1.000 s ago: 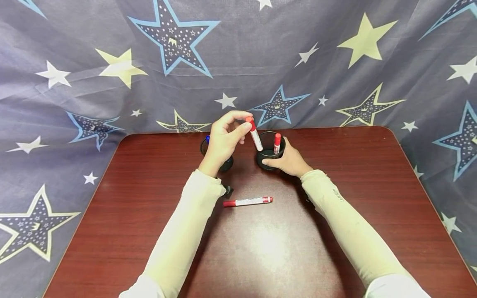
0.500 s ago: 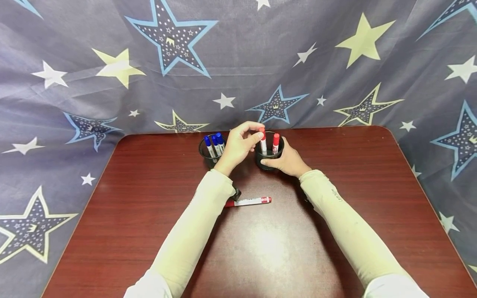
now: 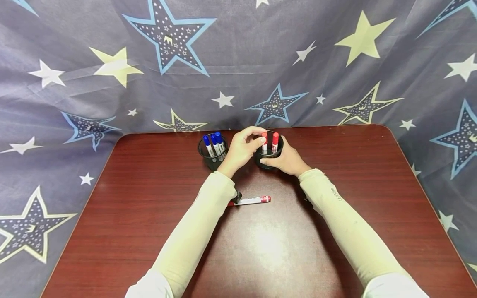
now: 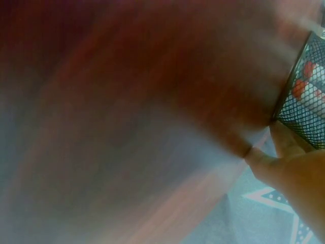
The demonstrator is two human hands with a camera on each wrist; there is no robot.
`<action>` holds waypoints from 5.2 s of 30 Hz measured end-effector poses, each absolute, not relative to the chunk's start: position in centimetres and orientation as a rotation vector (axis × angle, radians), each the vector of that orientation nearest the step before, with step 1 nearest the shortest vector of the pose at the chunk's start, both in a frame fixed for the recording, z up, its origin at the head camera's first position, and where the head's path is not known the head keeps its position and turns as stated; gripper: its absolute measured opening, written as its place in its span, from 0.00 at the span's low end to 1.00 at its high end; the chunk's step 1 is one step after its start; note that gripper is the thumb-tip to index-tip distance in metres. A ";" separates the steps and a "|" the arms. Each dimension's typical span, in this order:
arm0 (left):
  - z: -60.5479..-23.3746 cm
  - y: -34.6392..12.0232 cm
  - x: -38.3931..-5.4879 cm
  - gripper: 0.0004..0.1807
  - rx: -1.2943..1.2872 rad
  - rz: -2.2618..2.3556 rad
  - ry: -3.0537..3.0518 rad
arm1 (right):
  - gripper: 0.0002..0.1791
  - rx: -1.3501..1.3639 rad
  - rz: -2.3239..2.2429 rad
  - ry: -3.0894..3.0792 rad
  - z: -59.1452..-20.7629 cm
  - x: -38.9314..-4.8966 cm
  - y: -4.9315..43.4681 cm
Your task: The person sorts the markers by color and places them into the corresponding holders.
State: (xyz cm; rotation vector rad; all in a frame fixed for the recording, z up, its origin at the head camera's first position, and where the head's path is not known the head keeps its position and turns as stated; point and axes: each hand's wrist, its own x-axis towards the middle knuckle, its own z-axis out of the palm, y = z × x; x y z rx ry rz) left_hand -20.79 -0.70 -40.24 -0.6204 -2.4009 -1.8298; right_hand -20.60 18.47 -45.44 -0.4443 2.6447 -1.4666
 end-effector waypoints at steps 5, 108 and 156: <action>-40.5 -0.7 -20.8 0.12 -0.648 -1.861 -2.369 | 0.52 -0.449 -1.493 2.628 -45.5 -20.6 18.4; -42.1 -12.5 -9.0 0.03 -0.776 -0.993 -3.030 | 0.51 -0.355 -1.423 2.644 -45.1 -20.3 18.4; -33.2 -3.3 -17.4 0.09 -0.678 -1.810 -1.885 | 0.51 -0.373 -1.484 2.638 -45.2 -20.4 18.3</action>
